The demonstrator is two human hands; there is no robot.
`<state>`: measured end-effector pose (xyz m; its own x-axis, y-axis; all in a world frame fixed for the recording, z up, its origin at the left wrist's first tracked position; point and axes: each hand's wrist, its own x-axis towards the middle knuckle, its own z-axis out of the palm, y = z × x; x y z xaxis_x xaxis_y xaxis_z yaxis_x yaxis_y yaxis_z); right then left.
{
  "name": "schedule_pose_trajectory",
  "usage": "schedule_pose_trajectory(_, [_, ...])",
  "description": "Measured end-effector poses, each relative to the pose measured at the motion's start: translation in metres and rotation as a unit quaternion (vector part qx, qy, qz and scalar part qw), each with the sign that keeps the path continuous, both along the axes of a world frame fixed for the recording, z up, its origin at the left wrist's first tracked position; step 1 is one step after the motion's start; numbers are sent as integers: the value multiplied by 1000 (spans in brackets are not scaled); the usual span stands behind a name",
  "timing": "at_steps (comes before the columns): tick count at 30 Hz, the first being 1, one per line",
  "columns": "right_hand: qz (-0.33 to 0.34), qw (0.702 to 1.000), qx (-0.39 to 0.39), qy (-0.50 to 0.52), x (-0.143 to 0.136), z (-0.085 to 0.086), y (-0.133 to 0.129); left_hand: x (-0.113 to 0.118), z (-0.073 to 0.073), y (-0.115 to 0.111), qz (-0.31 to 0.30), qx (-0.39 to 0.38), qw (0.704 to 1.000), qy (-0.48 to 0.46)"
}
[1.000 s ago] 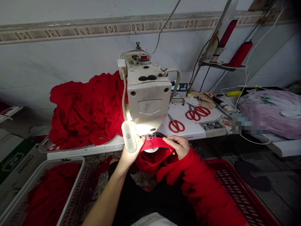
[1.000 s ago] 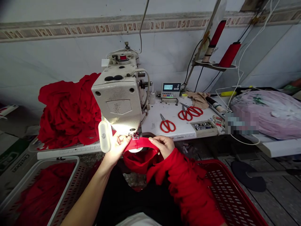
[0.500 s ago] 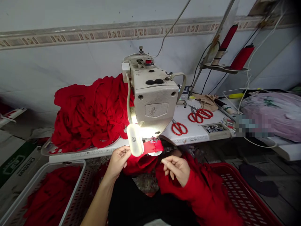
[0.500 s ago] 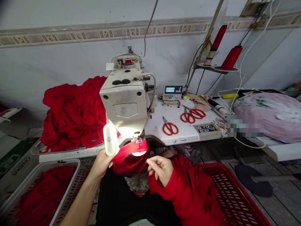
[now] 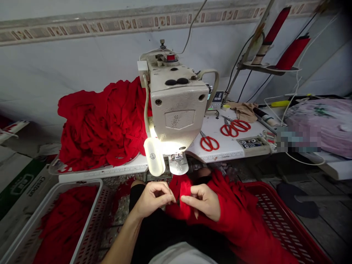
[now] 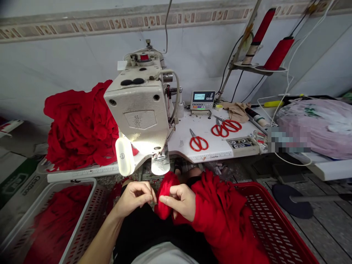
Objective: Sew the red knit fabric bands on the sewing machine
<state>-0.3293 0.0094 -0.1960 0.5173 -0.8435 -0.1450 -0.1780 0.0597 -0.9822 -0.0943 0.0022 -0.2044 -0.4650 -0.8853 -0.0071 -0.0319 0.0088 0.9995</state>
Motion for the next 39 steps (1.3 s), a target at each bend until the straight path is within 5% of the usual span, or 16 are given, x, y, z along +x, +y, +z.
schedule_pose_trajectory(3, [103, 990, -34, 85, -4, 3, 3, -12, 7, -1, 7, -41, 998, -50])
schedule_pose_trajectory(6, [163, 976, -58, 132, -9, 2, 3, -26, 7, -3, -126, -62, 984, -113])
schedule_pose_trajectory(10, [131, 980, -33, 148, -21, -7, 0, -26, -1, -2, -193, -17, 971, -140])
schedule_pose_trajectory(16, [-68, 997, -5, 28, -26, -20, -9, -13, -6, 4, -3, 82, 995, -62])
schedule_pose_trajectory(19, [-114, 993, -4, -10, -21, -13, -14, -11, -3, 4, 61, 59, 996, -15])
schedule_pose_trajectory(26, [-161, 976, -146, 16, -10, 22, -19, -9, 20, -10, 125, -185, 965, -139])
schedule_pose_trajectory(29, [-196, 966, -168, 15, -7, 27, -25, -11, 25, -15, 146, -172, 965, -130])
schedule_pose_trajectory(35, [-224, 972, -62, -43, -7, 15, -40, -18, 26, -26, 187, -45, 979, -70])
schedule_pose_trajectory(39, [-251, 965, -40, -69, -9, 11, -50, -20, 32, -36, 214, -51, 972, -82])
